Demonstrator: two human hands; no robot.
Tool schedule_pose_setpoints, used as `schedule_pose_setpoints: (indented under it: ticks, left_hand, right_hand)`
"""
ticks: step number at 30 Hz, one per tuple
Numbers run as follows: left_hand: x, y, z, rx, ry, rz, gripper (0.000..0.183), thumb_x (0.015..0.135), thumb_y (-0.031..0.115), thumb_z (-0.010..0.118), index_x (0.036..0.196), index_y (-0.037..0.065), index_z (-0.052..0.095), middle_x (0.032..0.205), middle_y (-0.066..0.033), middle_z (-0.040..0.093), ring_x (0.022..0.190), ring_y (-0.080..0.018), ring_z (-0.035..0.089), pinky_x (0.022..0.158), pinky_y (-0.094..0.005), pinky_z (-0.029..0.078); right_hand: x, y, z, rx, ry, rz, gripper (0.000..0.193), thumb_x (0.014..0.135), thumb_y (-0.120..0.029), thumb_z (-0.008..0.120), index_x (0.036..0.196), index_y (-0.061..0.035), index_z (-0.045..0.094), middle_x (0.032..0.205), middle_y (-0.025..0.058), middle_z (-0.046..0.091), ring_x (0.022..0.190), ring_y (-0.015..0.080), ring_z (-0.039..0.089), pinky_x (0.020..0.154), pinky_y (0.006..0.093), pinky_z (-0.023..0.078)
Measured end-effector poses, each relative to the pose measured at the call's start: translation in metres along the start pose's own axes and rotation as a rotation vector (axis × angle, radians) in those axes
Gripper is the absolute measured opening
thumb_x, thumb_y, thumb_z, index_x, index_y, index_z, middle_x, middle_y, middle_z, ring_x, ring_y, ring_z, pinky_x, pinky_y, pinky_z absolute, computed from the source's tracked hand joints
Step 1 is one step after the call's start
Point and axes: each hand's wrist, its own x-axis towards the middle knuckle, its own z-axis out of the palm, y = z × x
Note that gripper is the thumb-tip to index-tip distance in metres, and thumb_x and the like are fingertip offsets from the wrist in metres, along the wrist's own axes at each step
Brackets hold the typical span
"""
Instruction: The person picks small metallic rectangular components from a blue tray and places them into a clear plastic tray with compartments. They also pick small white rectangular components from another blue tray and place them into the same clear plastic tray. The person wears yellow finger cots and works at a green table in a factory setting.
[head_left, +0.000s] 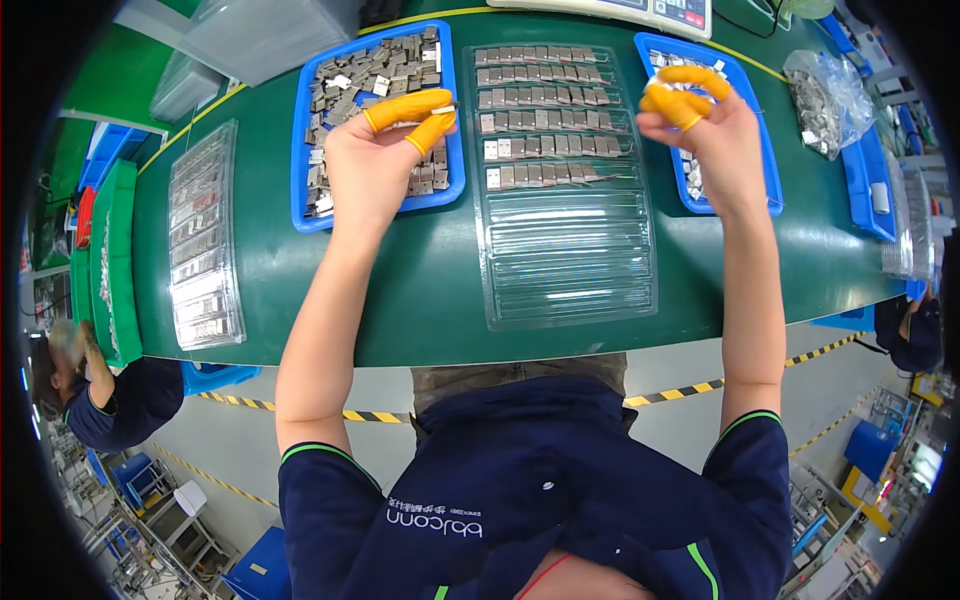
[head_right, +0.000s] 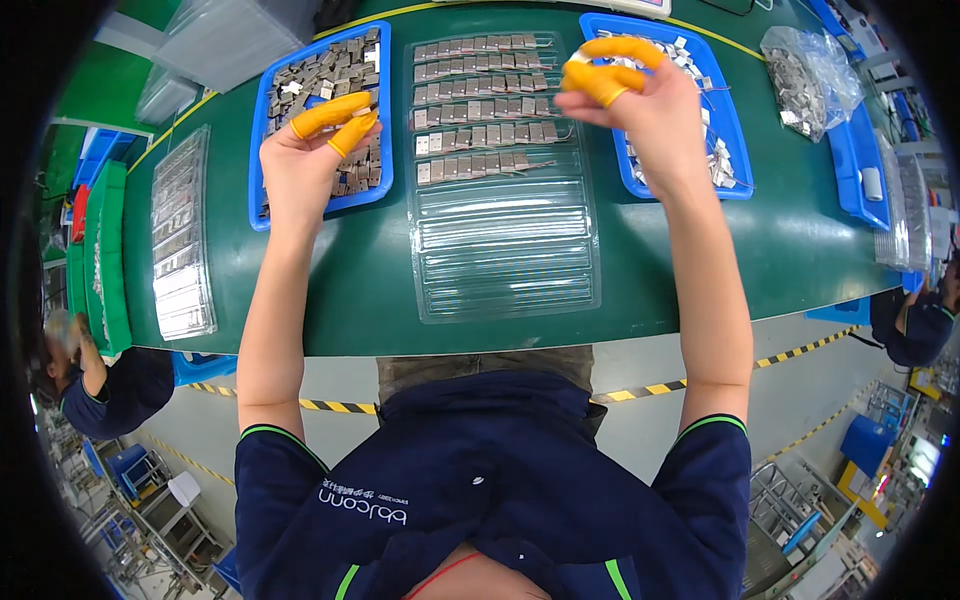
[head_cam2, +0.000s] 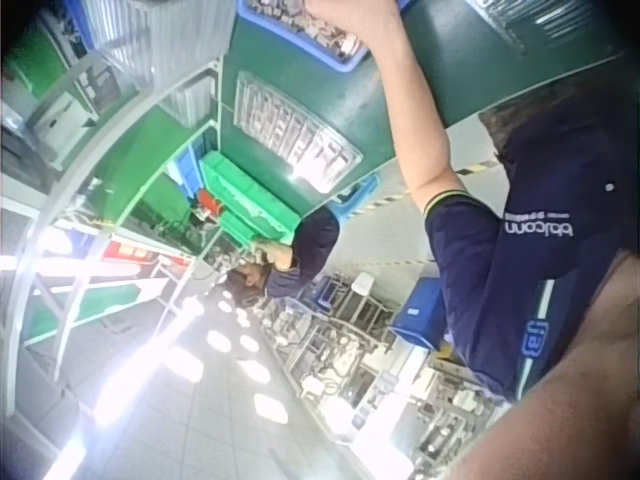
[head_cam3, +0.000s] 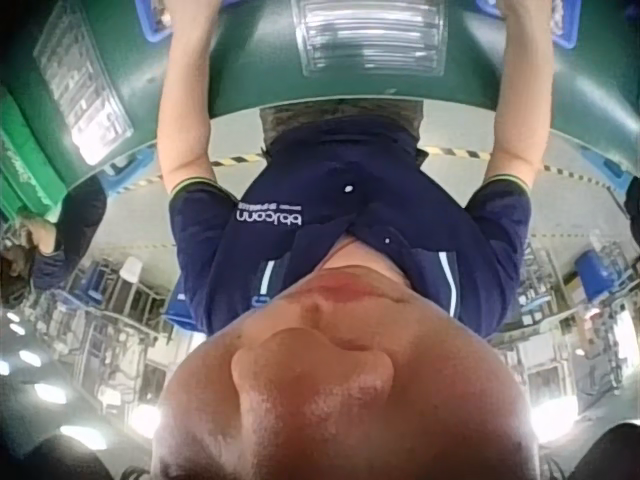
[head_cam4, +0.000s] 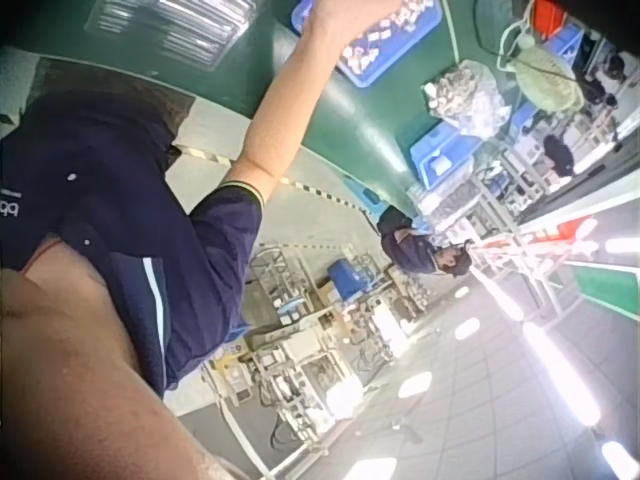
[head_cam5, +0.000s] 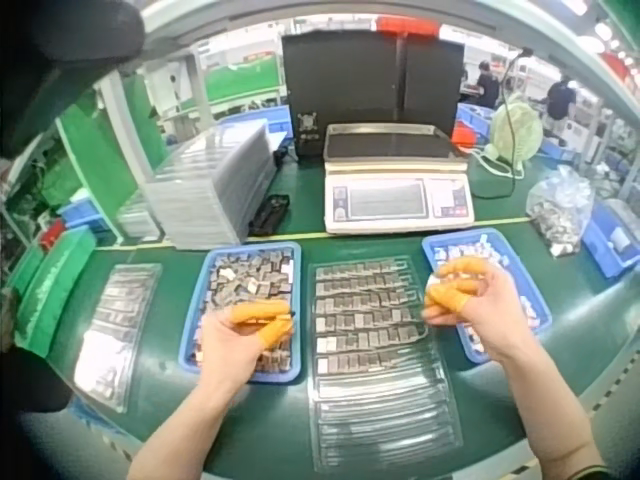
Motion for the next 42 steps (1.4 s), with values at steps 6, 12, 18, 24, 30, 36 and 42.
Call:
schedule_pose_setpoints:
  ticks: [6,12,18,24,30,36,42]
  left_hand:
    - [-0.003,0.011,-0.001,-0.200,0.025,-0.180,0.026,0.083,-0.003,0.058,0.108,-0.007,0.058,0.100,-0.0154,0.064,0.089,-0.0220,0.065,0.080,-0.0280,0.053]
    - [-0.004,0.016,0.002,-0.340,-0.046,-0.251,0.030,0.084,-0.002,0.056,0.113,-0.009,0.054,0.103,-0.0167,0.063,0.099,-0.0217,0.061,0.089,-0.0280,0.049]
    - [-0.003,0.008,-0.003,-0.426,-0.059,-0.289,0.033,0.083,0.002,0.060,0.115,-0.005,0.056,0.103,-0.0133,0.063,0.100,-0.0192,0.061,0.086,-0.0260,0.050]
    - [-0.017,0.013,0.012,-0.245,-0.122,-0.238,0.030,0.079,0.002,0.067,0.107,-0.004,0.061,0.096,-0.0124,0.066,0.088,-0.0196,0.065,0.079,-0.0262,0.052]
    - [-0.029,0.007,0.022,-0.370,-0.192,-0.228,0.029,0.078,0.001,0.067,0.107,-0.003,0.060,0.098,-0.0138,0.065,0.087,-0.0220,0.065,0.078,-0.0281,0.053]
    - [-0.031,0.008,0.020,-0.303,-0.211,-0.211,0.025,0.076,-0.001,0.069,0.100,-0.004,0.064,0.094,-0.0137,0.066,0.085,-0.0199,0.066,0.078,-0.0277,0.053]
    - [-0.031,0.013,0.022,-0.217,-0.200,-0.188,0.024,0.073,-0.003,0.070,0.097,-0.005,0.065,0.092,-0.0131,0.067,0.083,-0.0169,0.065,0.079,-0.0267,0.052]
  right_hand:
    - [-0.007,0.015,0.012,-0.124,-0.061,0.105,0.028,0.080,-0.002,0.063,0.106,0.0067,0.059,0.094,0.0160,0.065,0.082,0.0211,0.067,0.075,0.0256,0.055]
    - [-0.004,0.019,0.006,-0.209,0.013,0.080,0.029,0.080,-0.004,0.065,0.105,0.0091,0.058,0.094,0.0165,0.065,0.084,0.0220,0.066,0.074,0.0263,0.055]
    - [-0.006,0.007,0.014,-0.073,0.088,0.067,0.025,0.081,-0.005,0.065,0.100,0.0098,0.060,0.091,0.0157,0.065,0.082,0.0204,0.067,0.073,0.0252,0.054]
    - [-0.020,0.002,0.047,-0.202,-0.057,-0.102,0.018,0.079,-0.009,0.069,0.093,0.0028,0.068,0.086,0.0078,0.068,0.077,0.0102,0.063,0.072,0.0222,0.049]
    - [-0.039,0.008,0.073,-0.036,-0.132,0.032,0.017,0.079,-0.007,0.068,0.094,0.0022,0.068,0.087,0.0066,0.068,0.079,0.0098,0.061,0.074,0.0225,0.048]
    - [-0.038,0.003,0.061,-0.203,-0.213,-0.009,0.016,0.077,-0.006,0.067,0.091,0.0015,0.069,0.086,0.0083,0.068,0.079,0.0125,0.062,0.075,0.0245,0.048]
    - [-0.040,-0.001,0.057,-0.314,-0.223,-0.112,0.015,0.076,-0.007,0.068,0.089,0.0010,0.069,0.085,0.0103,0.068,0.079,0.0154,0.063,0.075,0.0263,0.048]
